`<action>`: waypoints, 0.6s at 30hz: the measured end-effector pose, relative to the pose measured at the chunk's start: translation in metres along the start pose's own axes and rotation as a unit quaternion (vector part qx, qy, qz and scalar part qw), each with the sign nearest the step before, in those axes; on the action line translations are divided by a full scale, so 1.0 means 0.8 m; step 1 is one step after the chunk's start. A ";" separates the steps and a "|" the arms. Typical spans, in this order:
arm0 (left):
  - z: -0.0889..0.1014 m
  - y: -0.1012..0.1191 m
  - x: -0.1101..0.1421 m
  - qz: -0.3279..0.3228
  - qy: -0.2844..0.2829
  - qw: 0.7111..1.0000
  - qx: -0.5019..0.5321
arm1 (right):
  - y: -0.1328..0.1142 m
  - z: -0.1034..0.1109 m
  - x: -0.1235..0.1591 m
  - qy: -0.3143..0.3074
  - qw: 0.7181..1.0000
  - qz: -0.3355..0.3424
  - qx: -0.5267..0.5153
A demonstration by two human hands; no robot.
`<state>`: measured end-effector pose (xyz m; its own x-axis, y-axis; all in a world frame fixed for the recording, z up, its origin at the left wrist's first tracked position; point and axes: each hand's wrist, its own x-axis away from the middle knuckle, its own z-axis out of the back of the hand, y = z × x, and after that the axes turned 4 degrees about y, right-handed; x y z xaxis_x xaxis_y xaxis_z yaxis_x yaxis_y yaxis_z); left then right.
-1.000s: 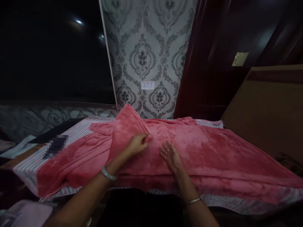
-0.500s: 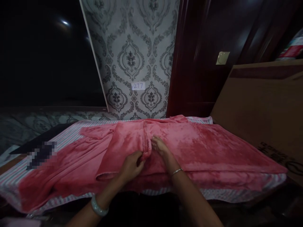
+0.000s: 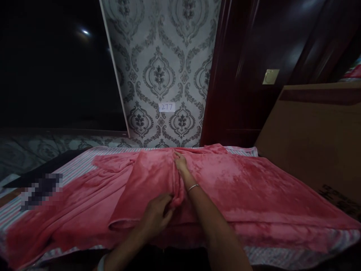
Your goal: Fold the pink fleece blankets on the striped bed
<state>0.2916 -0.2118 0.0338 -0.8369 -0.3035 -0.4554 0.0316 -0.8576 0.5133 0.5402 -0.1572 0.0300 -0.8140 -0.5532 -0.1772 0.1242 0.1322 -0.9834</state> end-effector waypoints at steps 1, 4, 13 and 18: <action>-0.005 0.003 -0.004 -0.003 -0.004 1.000 0.002 | 0.000 0.007 -0.004 0.004 1.000 0.014 0.013; -0.023 0.012 -0.010 -0.009 -0.055 0.998 -0.005 | 0.014 0.036 -0.003 0.015 0.997 0.023 0.068; -0.057 0.007 0.007 -0.076 -0.168 0.977 -0.104 | 0.057 0.065 0.007 -0.009 0.973 0.013 0.229; -0.054 0.011 0.010 -0.071 -0.177 0.975 -0.112 | 0.049 0.059 0.001 -0.030 0.950 0.051 0.306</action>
<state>0.3091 -0.2394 0.0032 -0.9766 -0.0455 -0.2100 -0.0141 -0.9617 0.2737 0.5712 -0.1915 -0.0109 -0.7492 -0.6108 -0.2562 0.5218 -0.3060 -0.7963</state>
